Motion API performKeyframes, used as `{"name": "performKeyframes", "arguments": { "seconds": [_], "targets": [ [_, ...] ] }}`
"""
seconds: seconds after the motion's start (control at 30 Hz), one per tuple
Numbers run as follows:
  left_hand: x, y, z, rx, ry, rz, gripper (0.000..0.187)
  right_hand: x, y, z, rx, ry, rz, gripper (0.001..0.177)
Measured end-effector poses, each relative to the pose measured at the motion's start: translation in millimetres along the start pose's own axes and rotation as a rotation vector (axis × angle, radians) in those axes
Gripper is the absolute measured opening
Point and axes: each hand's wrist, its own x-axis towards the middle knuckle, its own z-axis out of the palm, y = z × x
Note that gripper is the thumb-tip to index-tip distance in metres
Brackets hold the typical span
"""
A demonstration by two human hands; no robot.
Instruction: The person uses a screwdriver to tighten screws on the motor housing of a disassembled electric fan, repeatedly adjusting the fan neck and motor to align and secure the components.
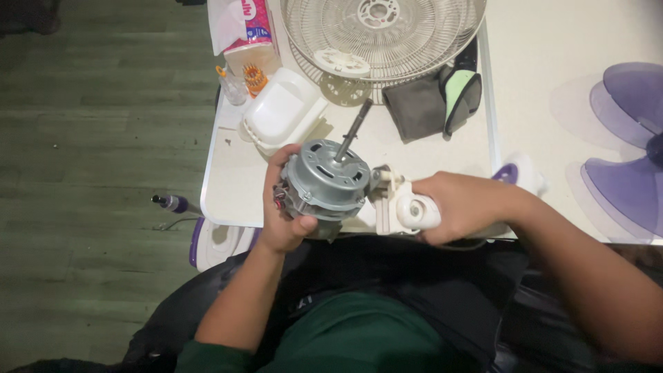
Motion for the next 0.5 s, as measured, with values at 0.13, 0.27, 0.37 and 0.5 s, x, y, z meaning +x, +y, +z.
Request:
{"name": "performKeyframes", "arguments": {
  "seconds": [0.13, 0.27, 0.37, 0.5],
  "targets": [
    [2, -5, 0, 0.017, 0.048, 0.026, 0.119, 0, -7, 17, -0.381, 0.135, 0.266, 0.045],
    [5, -13, 13, -0.094, 0.169, 0.014, 0.111, 6, -13, 19, -0.589, 0.407, 0.173, 0.044],
    [5, -17, 20, -0.138, 0.241, -0.023, 0.099, 11, -11, 15, -0.646, 0.474, 0.214, 0.042],
    [5, -21, 20, -0.2, 0.353, -0.145, 0.082, 17, -12, 16, -0.674, 0.521, 0.27, 0.042]
  ]
}}
